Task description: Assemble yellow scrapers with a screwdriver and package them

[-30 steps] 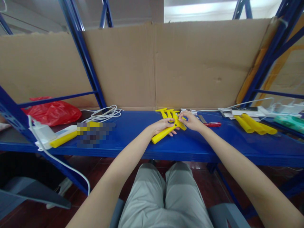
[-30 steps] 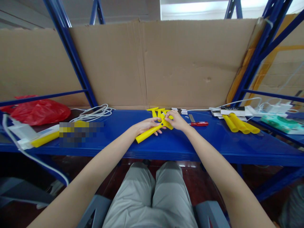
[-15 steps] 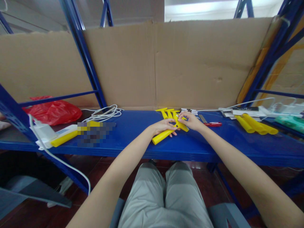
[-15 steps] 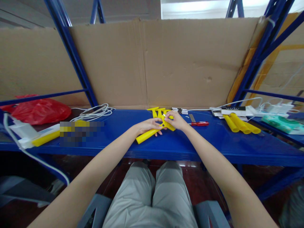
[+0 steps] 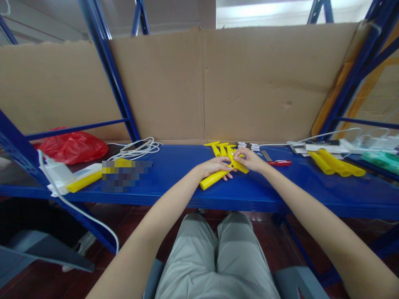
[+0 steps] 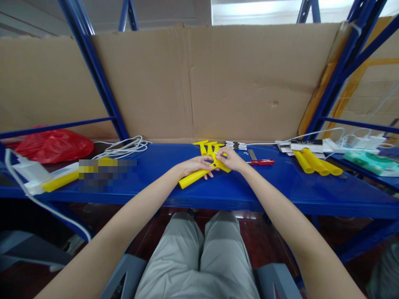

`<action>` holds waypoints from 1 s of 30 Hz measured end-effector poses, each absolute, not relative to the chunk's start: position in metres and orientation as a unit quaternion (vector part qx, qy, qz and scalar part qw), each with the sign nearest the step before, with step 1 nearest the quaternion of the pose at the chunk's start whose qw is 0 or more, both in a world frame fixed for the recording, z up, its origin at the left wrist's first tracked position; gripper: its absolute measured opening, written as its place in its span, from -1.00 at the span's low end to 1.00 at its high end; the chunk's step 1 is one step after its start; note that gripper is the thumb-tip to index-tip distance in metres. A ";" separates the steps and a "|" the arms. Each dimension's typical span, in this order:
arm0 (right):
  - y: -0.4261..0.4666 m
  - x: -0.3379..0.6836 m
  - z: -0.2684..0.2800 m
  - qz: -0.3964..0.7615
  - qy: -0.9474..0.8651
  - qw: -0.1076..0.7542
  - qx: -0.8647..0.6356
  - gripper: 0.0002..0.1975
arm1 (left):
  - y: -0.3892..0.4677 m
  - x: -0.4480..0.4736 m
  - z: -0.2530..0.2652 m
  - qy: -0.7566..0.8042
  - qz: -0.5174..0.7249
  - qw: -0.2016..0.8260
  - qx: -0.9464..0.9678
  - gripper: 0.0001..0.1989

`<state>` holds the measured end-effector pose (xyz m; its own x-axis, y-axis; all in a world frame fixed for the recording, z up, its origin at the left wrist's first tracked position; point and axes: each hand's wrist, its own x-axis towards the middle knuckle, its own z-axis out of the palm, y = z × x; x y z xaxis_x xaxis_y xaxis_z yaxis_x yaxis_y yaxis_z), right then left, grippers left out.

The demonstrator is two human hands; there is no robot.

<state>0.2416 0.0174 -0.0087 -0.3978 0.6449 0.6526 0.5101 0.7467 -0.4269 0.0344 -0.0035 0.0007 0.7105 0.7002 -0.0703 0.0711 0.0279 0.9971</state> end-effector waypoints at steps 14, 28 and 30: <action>0.016 0.240 -0.008 0.055 -0.830 0.415 -0.370 -0.88 | -0.005 0.035 0.002 0.285 0.246 0.633 0.676 -0.65; 0.021 0.243 -0.014 0.061 -0.817 0.417 -0.394 -0.89 | -0.006 0.036 0.003 0.289 0.245 0.642 0.666 -0.67; 0.021 0.244 -0.014 0.047 -0.822 0.409 -0.394 -0.88 | -0.006 0.036 0.003 0.291 0.245 0.643 0.665 -0.68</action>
